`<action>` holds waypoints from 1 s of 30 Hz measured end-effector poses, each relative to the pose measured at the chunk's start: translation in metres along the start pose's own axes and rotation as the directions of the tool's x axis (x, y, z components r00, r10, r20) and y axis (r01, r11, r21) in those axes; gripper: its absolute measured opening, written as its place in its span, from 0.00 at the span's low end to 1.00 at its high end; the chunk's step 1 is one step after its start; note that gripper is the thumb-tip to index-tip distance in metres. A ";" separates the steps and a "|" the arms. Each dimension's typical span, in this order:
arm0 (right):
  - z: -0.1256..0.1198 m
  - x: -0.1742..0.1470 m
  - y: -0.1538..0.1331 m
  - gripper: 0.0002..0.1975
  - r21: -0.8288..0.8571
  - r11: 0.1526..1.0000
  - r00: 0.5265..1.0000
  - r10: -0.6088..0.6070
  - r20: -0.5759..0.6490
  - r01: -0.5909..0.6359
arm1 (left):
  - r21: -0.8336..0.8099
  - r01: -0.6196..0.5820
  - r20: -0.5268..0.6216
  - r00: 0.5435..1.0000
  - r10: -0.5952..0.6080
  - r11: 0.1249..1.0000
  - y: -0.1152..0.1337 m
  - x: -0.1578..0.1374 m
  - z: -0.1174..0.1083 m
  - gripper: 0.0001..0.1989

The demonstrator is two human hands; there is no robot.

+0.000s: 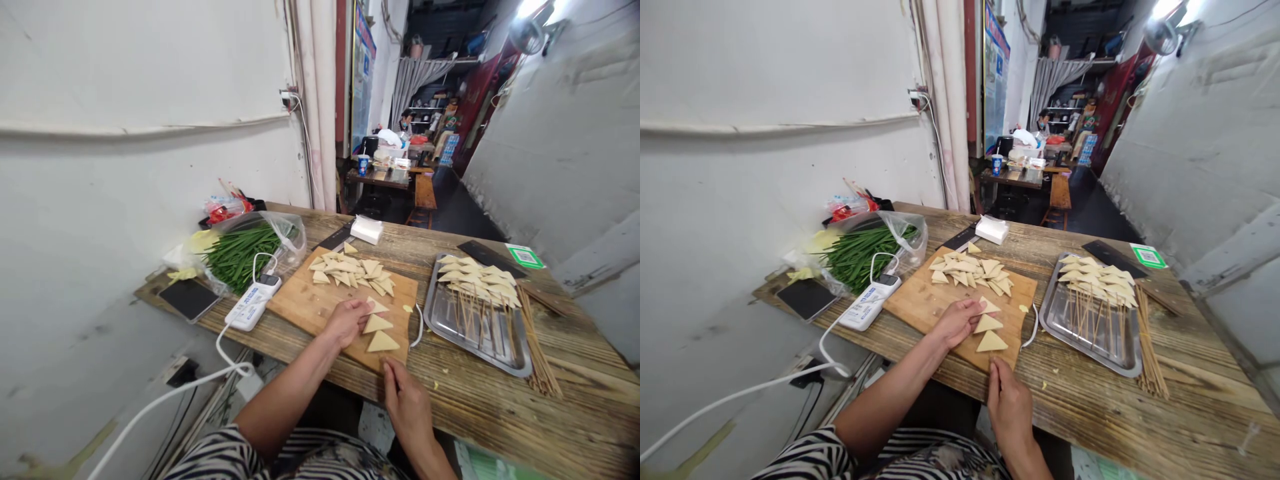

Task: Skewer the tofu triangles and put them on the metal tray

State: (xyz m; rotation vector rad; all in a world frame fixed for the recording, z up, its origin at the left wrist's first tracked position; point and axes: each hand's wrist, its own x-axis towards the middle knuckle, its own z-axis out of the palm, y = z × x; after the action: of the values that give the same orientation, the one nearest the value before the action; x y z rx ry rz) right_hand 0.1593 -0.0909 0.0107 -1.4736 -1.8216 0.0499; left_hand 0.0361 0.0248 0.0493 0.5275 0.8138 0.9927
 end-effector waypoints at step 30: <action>-0.118 0.137 0.162 0.12 -0.560 0.633 0.818 0.553 -0.157 -0.535 | 0.102 -0.032 0.043 0.999 0.028 0.994 -0.006 -0.002 -0.010 0.09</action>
State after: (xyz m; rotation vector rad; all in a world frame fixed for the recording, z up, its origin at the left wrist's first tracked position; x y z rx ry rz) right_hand 0.3562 0.0289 0.0884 -2.4522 -1.3855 -0.2150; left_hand 0.0306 0.0206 0.0398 0.6482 0.8249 0.9681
